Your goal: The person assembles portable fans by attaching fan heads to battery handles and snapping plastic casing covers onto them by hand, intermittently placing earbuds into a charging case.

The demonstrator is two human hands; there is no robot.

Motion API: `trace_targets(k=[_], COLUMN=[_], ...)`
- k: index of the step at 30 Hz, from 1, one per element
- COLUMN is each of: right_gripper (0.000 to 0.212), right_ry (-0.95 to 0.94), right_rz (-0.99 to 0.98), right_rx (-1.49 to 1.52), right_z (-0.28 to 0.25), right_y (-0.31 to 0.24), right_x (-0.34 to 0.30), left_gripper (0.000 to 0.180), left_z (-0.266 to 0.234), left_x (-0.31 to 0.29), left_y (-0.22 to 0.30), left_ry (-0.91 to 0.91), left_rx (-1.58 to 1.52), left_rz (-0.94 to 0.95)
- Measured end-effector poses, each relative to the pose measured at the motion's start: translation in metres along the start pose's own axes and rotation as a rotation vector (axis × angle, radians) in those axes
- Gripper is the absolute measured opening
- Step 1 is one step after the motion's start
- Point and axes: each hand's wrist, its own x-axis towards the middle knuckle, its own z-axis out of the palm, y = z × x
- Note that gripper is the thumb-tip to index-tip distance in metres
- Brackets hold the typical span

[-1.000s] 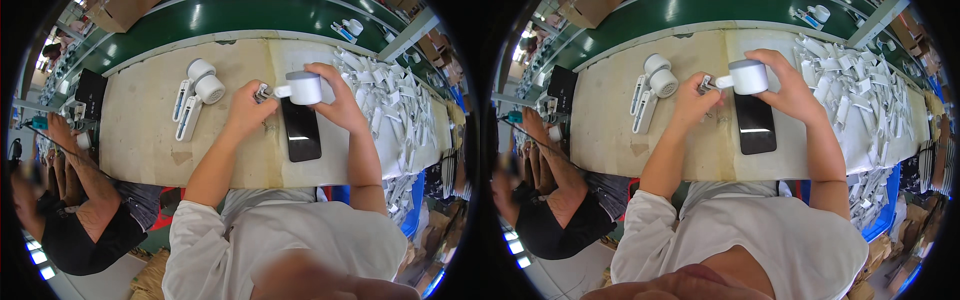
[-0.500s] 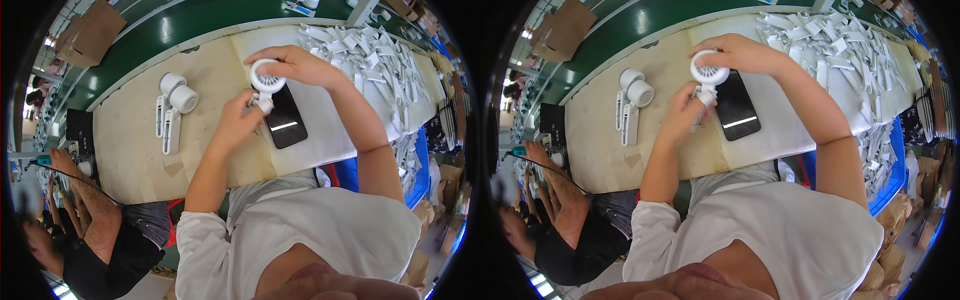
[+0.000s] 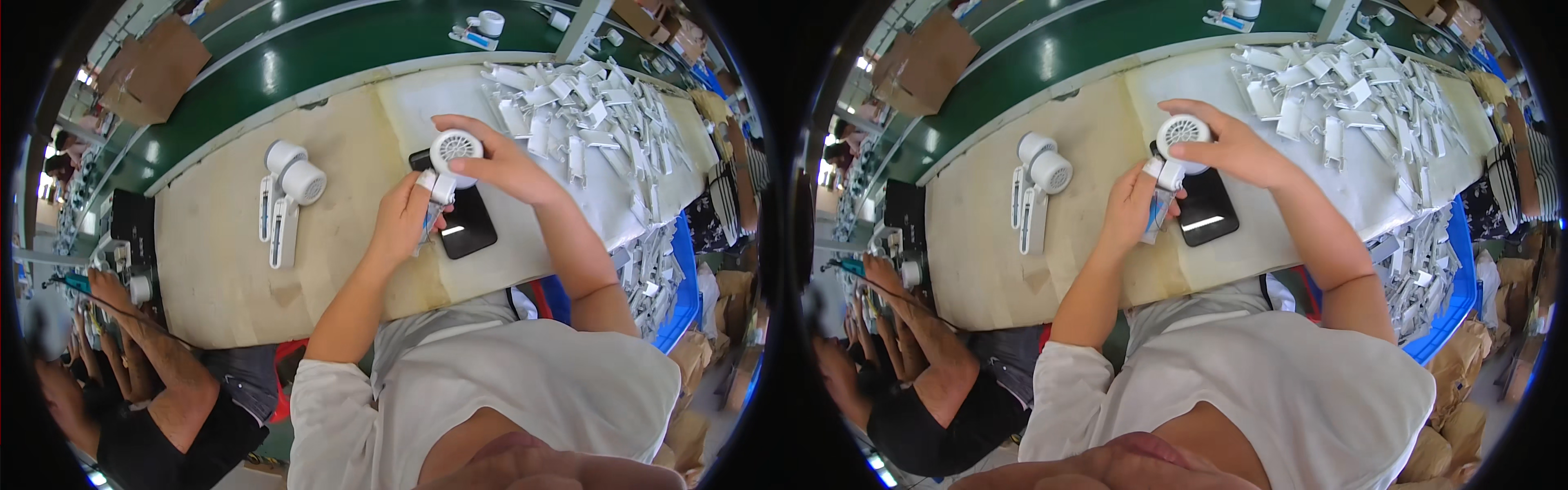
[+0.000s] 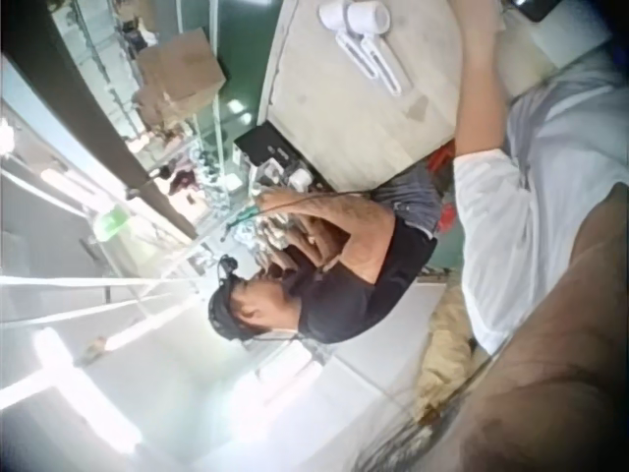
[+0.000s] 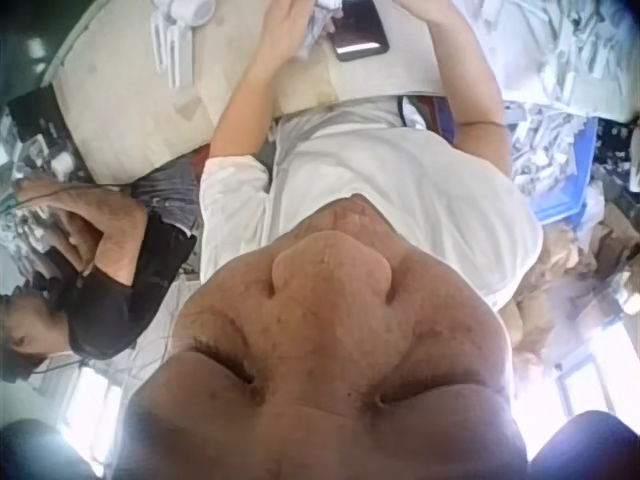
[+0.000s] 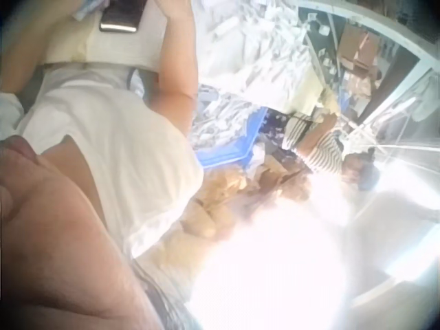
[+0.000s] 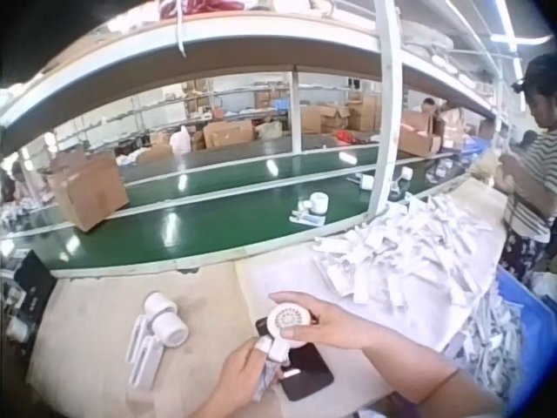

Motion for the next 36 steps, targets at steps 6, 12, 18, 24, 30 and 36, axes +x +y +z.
trace_targets(k=[6,12,18,24,30,36], right_gripper=[0.068,0.065,0.047,0.047,0.049,0.052], right_ry=[-0.069,-0.039,0.054,0.06,0.013,-0.322], right_rz=[-0.074,-0.722,-1.004,-1.029,-0.711,-0.343], right_rx=[-0.32,-1.061,-1.246,-1.263,-0.974,-0.609], right_z=[-0.017,-0.023,-0.026,-0.025,-0.018,-0.028], right_y=[-0.012,-0.018,-0.011,-0.013,-0.019,-0.037], right_x=[-0.012,-0.018,-0.013,-0.014,-0.024,-0.002], left_gripper=[0.028,0.025,0.017,0.016,0.021,0.027], left_z=[-0.004,-0.022,-0.019,-0.016,-0.016,-0.005], left_x=[0.003,0.003,0.003,0.001,-0.002,-0.004], left_y=[-0.006,0.013,0.009,0.011,0.009,0.009], left_ry=[0.111,-0.019,-0.093,-0.052,0.038,0.026], left_rx=[0.47,-0.115,-0.06,0.056,0.378,0.625], left_rz=[0.178,-0.055,-0.053,0.007,0.132,0.228])
